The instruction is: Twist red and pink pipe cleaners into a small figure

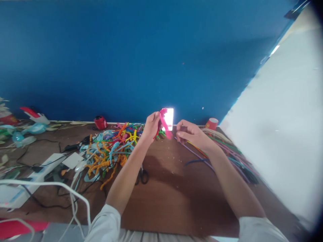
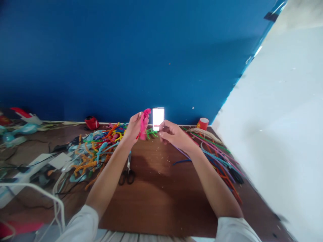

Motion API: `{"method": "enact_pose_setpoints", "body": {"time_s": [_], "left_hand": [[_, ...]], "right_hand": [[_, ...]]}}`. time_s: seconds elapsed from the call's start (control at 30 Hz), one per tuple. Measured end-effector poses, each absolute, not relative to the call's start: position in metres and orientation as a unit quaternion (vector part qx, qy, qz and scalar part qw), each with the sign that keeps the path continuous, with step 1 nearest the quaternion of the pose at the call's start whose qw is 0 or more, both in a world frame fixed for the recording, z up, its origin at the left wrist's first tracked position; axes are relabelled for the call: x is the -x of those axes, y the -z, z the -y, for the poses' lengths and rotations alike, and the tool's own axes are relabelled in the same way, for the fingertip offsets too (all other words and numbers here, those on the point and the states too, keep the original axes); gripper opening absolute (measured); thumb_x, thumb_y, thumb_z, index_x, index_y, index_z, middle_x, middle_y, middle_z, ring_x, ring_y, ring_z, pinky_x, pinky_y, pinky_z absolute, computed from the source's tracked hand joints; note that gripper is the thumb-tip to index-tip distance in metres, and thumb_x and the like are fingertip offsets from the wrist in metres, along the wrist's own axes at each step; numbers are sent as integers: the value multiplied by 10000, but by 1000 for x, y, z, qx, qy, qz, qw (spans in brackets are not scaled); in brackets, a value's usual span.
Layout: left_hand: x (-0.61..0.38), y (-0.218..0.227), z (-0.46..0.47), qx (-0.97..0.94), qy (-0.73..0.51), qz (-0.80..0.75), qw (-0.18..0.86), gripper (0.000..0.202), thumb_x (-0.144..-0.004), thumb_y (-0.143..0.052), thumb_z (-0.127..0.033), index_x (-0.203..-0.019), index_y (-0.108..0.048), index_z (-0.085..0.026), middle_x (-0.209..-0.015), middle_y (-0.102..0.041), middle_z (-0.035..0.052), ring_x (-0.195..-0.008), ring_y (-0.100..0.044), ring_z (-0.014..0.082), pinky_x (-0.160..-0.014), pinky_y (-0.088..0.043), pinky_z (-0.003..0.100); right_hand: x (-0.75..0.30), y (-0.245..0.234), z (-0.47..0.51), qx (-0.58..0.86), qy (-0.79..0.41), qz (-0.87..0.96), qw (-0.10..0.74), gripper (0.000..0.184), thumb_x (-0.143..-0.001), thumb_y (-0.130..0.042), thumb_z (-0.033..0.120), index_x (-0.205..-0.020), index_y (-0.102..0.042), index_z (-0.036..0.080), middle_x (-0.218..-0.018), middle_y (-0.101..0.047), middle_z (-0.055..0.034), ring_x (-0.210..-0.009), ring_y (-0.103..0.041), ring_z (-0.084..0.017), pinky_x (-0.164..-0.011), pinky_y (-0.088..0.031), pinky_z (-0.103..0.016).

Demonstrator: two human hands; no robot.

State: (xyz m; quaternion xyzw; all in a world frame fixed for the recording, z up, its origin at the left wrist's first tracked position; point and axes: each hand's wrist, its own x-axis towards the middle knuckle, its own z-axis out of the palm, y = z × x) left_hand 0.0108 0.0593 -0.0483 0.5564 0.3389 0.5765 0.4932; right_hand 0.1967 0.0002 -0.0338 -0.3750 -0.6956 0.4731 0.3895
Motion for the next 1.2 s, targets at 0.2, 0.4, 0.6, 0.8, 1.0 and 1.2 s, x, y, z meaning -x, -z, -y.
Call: {"method": "enact_pose_setpoints", "body": {"time_s": [0.2,0.4,0.6,0.8,1.0,1.2], "left_hand": [[-17,54,-58,-624,-556,-371,404,348,-1004,-404,-405,-761,-504,-178,-628,-514,-15,-519,-451,71,-492,-340,210],[-15,55,-58,-642,-550,-381,374,347,-1012,-390,-416,-796,-522,-179,-681,-543,-3,-564,-486,81,-539,-377,214],[-16,57,-58,-652,-553,-390,343,337,-1011,-398,-408,-786,-515,-186,-642,-537,-8,-565,-487,93,-562,-380,227],[-18,59,-58,-646,-559,-393,339,329,-1010,-401,-399,-782,-509,-188,-665,-558,-2,-562,-495,91,-549,-372,222],[-15,57,-57,-660,-548,-419,299,336,-1015,-383,-407,-798,-518,-188,-673,-576,-3,-562,-508,94,-573,-372,235],[-18,57,-56,-676,-525,-436,279,308,-1021,-370,-389,-831,-510,-191,-680,-571,-6,-563,-502,99,-581,-348,242]], "right_hand": [[-190,37,-3,367,-412,703,449,139,-869,-616,337,-931,-651,217,-887,-657,-35,-777,-601,-162,-697,-463,-305],[-197,37,-7,369,-399,648,534,187,-910,-569,392,-1026,-624,256,-915,-670,-20,-790,-629,-161,-738,-469,-308],[-195,35,-5,414,-344,723,433,290,-925,-552,464,-907,-680,204,-792,-643,-26,-693,-568,-148,-628,-419,-289],[-192,37,-4,385,-350,725,452,243,-889,-617,435,-1009,-609,223,-900,-656,-39,-764,-597,-162,-697,-455,-305],[-194,39,-8,397,-331,709,479,179,-902,-536,326,-996,-651,227,-887,-671,-37,-778,-604,-174,-679,-449,-304],[-195,37,-9,404,-328,714,467,227,-906,-488,280,-864,-697,203,-837,-680,-31,-742,-597,-162,-652,-434,-288]]}}
